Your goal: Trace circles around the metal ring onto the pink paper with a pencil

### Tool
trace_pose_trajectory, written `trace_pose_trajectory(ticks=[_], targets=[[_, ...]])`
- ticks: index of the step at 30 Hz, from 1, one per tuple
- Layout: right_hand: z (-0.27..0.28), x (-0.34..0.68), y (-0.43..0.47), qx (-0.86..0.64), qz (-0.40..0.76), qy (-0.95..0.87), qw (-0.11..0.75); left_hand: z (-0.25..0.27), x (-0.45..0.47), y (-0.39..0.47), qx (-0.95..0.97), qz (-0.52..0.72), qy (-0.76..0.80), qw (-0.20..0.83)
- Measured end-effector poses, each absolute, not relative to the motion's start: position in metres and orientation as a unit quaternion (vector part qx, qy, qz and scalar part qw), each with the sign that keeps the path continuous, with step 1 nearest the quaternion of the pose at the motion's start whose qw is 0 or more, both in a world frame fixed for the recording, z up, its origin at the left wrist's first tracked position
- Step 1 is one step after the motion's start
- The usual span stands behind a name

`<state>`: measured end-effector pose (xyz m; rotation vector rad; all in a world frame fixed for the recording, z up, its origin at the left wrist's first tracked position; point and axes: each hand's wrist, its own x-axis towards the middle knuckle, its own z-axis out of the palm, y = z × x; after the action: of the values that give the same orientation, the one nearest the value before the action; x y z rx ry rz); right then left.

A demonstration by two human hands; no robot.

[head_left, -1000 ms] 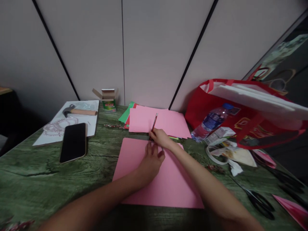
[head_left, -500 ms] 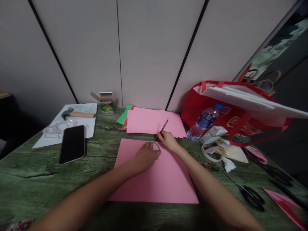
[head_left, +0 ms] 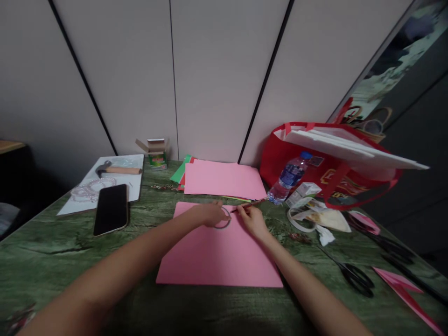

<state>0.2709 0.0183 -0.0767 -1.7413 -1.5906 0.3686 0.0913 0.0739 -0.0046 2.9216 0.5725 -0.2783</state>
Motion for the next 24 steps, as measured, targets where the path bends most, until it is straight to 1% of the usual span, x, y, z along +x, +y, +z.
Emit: trace_pose_trajectory(ticks=[3, 8, 10, 13, 15, 17, 20, 22, 24], targets=[[-0.078, 0.268, 0.001, -0.666, 0.159, -0.613, 0.395, 0.000, 0.094, 0.073, 0.979, -0.117, 0.166, 0.033], [-0.074, 0.254, -0.032, -0.598, 0.217, -0.632, 0.442, 0.004, 0.099, 0.070, 0.980, -0.126, 0.150, -0.020], [-0.072, 0.243, -0.045, -0.573, 0.216, -0.651, 0.448, 0.005, 0.101, 0.071, 0.981, -0.128, 0.145, -0.031], [-0.065, 0.225, -0.058, -0.515, 0.173, -0.714, 0.441, 0.009, 0.102, 0.073, 0.981, -0.134, 0.138, -0.039], [-0.060, 0.212, -0.060, -0.484, 0.122, -0.774, 0.390, 0.013, 0.103, 0.076, 0.980, -0.140, 0.134, -0.038], [-0.058, 0.199, -0.057, -0.479, 0.046, -0.825, 0.296, 0.016, 0.104, 0.078, 0.980, -0.143, 0.133, -0.035], [-0.060, 0.181, -0.045, -0.491, -0.067, -0.854, 0.155, 0.018, 0.104, 0.080, 0.980, -0.141, 0.133, -0.032], [-0.062, 0.170, -0.037, -0.491, -0.114, -0.857, 0.107, 0.018, 0.104, 0.080, 0.981, -0.139, 0.132, -0.033], [-0.064, 0.162, -0.031, -0.493, -0.147, -0.853, 0.086, 0.018, 0.104, 0.079, 0.981, -0.136, 0.132, -0.037]])
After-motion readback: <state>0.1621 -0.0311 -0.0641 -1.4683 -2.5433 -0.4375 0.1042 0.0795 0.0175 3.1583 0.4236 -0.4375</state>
